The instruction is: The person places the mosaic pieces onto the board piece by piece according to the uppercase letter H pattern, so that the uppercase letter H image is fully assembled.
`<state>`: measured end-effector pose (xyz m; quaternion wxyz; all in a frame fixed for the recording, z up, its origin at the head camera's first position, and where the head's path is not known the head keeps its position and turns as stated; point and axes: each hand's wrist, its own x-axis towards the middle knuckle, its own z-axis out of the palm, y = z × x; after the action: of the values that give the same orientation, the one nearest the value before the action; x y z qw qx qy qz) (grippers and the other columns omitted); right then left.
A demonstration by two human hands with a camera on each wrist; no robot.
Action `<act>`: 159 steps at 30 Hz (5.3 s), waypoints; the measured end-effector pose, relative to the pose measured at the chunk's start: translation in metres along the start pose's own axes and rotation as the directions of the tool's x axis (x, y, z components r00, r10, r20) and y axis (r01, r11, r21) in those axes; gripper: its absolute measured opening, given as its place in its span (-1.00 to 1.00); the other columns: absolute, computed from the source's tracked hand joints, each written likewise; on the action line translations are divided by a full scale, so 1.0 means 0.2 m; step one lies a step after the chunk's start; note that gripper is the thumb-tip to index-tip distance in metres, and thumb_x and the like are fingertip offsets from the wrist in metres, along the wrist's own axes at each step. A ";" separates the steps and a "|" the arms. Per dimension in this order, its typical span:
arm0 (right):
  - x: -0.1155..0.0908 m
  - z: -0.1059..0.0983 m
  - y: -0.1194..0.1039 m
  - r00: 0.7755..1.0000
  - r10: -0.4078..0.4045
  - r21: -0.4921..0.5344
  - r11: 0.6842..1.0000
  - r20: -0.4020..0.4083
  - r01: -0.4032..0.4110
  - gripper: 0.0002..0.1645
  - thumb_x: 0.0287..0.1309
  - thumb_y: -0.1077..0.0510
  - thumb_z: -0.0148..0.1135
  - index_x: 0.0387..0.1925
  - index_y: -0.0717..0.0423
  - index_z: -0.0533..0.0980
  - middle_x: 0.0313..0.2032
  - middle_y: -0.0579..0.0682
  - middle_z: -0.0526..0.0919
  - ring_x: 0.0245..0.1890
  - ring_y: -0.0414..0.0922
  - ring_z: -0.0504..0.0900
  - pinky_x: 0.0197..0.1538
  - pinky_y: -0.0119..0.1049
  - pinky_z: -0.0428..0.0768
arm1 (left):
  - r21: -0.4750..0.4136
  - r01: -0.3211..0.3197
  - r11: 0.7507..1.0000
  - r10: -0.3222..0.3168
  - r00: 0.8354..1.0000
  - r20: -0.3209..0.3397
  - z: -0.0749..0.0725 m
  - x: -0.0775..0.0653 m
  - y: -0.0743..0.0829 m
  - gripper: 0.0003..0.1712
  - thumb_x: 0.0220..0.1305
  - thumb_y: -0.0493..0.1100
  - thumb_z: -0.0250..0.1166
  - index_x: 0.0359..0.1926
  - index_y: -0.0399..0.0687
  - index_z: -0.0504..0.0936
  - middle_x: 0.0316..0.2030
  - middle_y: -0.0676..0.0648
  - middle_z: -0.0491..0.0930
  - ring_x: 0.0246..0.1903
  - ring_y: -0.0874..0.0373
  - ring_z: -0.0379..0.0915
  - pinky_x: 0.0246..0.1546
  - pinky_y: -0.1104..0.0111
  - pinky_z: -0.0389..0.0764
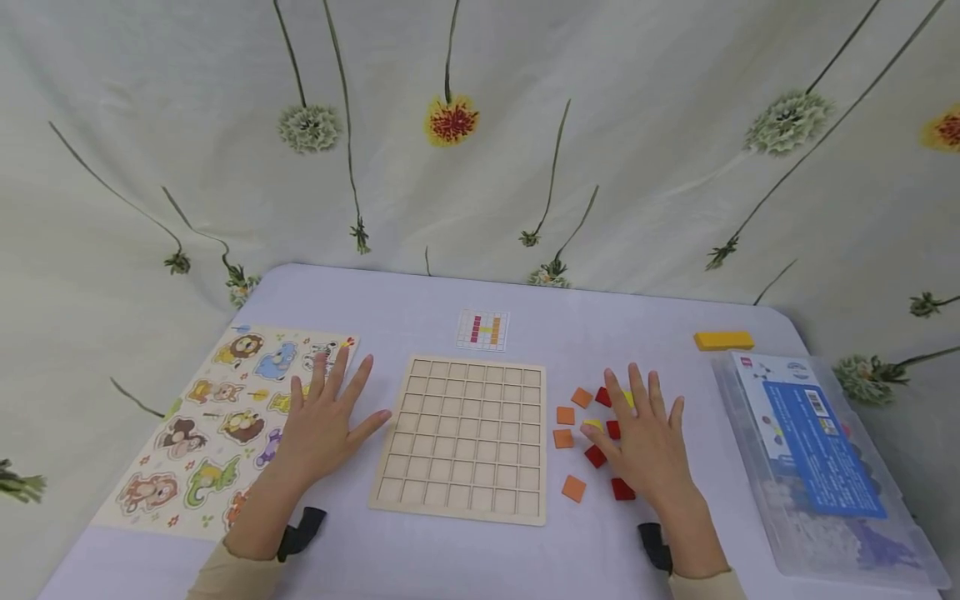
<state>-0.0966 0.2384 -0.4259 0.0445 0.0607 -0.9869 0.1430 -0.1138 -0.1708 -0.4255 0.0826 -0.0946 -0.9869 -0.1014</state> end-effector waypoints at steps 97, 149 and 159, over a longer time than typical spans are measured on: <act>-0.29 0.09 0.24 0.924 0.242 0.413 0.840 0.296 -0.352 -0.58 0.04 0.21 0.43 0.00 0.14 0.63 -0.33 -0.05 0.62 -0.39 -0.21 0.50 -0.34 -0.49 0.52 | -0.537 -0.055 0.842 0.084 0.996 0.030 0.27 -0.08 -0.01 -0.46 0.27 -0.32 0.16 0.30 -0.17 0.45 0.41 -0.28 0.25 0.49 -0.31 -0.13 0.45 -0.18 -0.22; 0.60 0.19 -0.67 0.950 -0.126 0.484 0.875 0.286 -0.030 -0.72 -0.06 0.25 0.42 -0.22 0.14 0.65 -0.48 -0.06 0.65 -0.46 -0.16 0.54 -0.36 -0.36 0.51 | -0.534 -0.062 0.843 0.078 0.997 0.008 0.29 -0.08 -0.02 -0.44 0.27 -0.31 0.19 0.31 -0.12 0.44 0.42 -0.23 0.27 0.49 -0.28 -0.11 0.46 -0.17 -0.19; 0.61 0.24 -0.73 0.928 -0.157 0.443 0.897 0.339 -0.010 -0.81 -0.01 0.28 0.43 -0.29 0.15 0.63 -0.49 -0.05 0.61 -0.47 -0.16 0.50 -0.38 -0.39 0.47 | -0.536 -0.063 0.842 0.081 0.997 0.009 0.28 -0.09 -0.02 -0.44 0.27 -0.30 0.19 0.31 -0.13 0.44 0.42 -0.24 0.26 0.49 -0.28 -0.11 0.46 -0.17 -0.19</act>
<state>-0.2022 0.0729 -0.4184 -0.1493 0.1326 -0.9172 0.3448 -0.1060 -0.1645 -0.4834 0.0411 -0.1525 -0.9164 -0.3678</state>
